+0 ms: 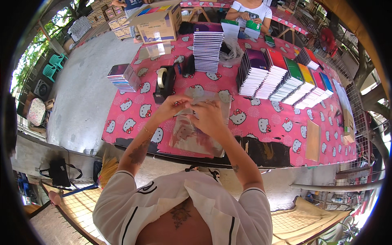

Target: The person picks up several small colored notebooks from stacks on a table, aligns them into a bundle, and places them into a plastic sleeve. The person then removes a piece of tape from a dispenser and seals the opening of the plastic sleeve by hand.

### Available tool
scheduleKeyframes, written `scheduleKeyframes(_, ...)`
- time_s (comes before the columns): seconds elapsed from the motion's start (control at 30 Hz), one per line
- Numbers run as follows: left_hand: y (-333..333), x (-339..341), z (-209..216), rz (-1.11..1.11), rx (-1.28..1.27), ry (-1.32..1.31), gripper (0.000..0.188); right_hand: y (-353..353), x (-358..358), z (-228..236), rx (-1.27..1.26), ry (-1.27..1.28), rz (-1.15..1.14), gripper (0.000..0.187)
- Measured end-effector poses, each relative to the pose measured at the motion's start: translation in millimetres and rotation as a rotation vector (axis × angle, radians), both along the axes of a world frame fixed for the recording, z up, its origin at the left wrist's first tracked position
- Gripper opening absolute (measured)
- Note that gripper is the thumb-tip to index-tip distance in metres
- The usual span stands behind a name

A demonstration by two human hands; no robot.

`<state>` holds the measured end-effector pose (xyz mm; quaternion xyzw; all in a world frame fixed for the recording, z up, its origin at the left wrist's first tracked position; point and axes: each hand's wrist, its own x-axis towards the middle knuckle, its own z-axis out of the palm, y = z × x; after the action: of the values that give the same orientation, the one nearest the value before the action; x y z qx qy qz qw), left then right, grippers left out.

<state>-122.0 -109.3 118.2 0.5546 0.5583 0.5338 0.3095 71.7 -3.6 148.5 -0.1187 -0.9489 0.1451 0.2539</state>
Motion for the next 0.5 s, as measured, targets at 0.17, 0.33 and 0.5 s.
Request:
scheduleKeyframes(0.17, 9, -19, 18, -0.095, 0.044, 0.279, 0.019, -2, 6, 15, 0.098, 0.014, -0.006, 0.043)
scheduleKeyframes(0.33, 18, -26, 21, -0.095, 0.054, 0.327, 0.015, 52, 59, -2, -0.420, 0.181, -0.219, 0.065)
scheduleKeyframes(0.5, 58, 12, 5, -0.039, 0.294, 0.687, 0.007, 51, 49, -73, -0.241, 0.075, 0.205, 0.060)
